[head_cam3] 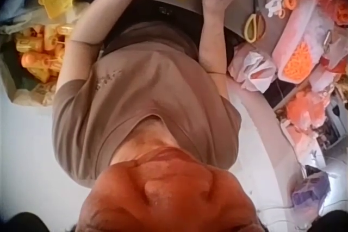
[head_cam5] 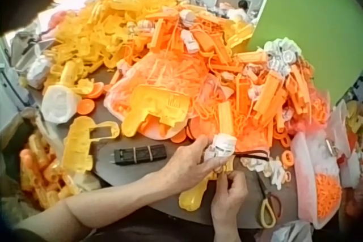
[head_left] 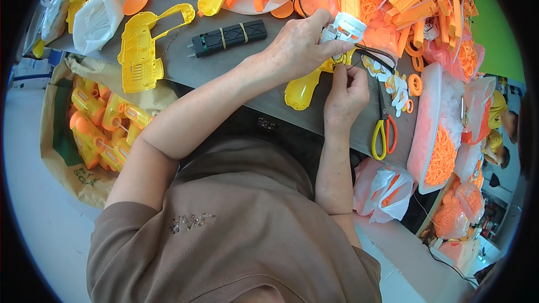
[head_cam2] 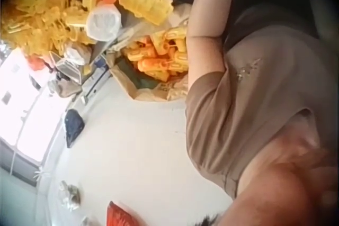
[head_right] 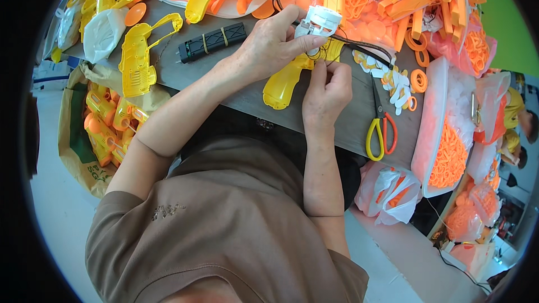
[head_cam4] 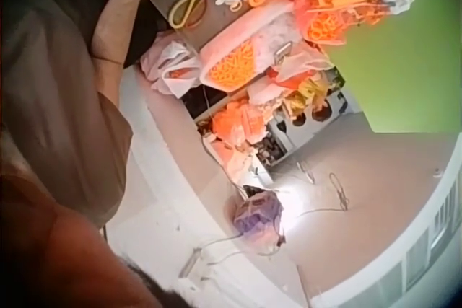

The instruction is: Assembling plastic toy guns by connecting various components and internal mechanisms.

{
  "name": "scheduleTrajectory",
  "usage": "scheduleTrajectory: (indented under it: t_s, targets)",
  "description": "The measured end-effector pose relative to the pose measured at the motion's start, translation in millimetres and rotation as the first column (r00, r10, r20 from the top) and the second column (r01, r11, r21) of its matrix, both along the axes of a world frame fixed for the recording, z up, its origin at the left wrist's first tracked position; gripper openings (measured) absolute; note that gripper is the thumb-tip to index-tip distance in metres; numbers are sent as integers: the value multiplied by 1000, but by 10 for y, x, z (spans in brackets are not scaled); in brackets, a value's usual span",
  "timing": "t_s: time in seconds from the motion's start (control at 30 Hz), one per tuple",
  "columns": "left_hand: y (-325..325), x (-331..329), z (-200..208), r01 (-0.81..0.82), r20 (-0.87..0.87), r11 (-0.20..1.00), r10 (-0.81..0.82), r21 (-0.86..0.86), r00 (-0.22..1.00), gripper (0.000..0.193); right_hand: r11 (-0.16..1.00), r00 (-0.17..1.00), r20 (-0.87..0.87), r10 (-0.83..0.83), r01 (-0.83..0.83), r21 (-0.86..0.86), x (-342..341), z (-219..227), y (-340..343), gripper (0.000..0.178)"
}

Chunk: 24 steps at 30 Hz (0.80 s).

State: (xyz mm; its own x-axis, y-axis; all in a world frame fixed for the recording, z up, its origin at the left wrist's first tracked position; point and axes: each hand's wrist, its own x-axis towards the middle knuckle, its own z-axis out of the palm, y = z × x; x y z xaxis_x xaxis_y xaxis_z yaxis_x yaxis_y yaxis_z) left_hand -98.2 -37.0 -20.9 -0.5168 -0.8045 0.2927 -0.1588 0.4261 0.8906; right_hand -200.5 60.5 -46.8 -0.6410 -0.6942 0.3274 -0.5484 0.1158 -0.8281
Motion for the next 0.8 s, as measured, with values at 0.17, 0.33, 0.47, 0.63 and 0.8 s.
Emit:
scheduleTrajectory:
  t_s: [0.17, 0.33, 0.47, 0.63, 0.8]
  targets:
    - [-6, 0, -8, -2, -7, 1000, 2, 27, 1000, 46, 998, 981, 185, -53, 58, -20, 9, 52, -20, 16]
    - [-21, 13, 69, 15, 22, 991, -19, 135, 1000, 51, 996, 1000, 18, -19, 20, -90, 4, -41, -54, 16]
    - [-30, 18, 61, 17, 9, 992, -18, 125, 1000, 50, 999, 937, -350, -27, 12, -46, 32, -32, -63, 16]
    - [-25, 12, 51, 5, 12, 993, -6, 118, 1000, 50, 1000, 813, -582, 22, -15, 17, 59, 27, -87, 16]
    - [-15, 9, 73, 25, 1, 986, -26, 167, 1000, 50, 997, 773, -632, 64, -24, 73, 20, 15, -71, 15]
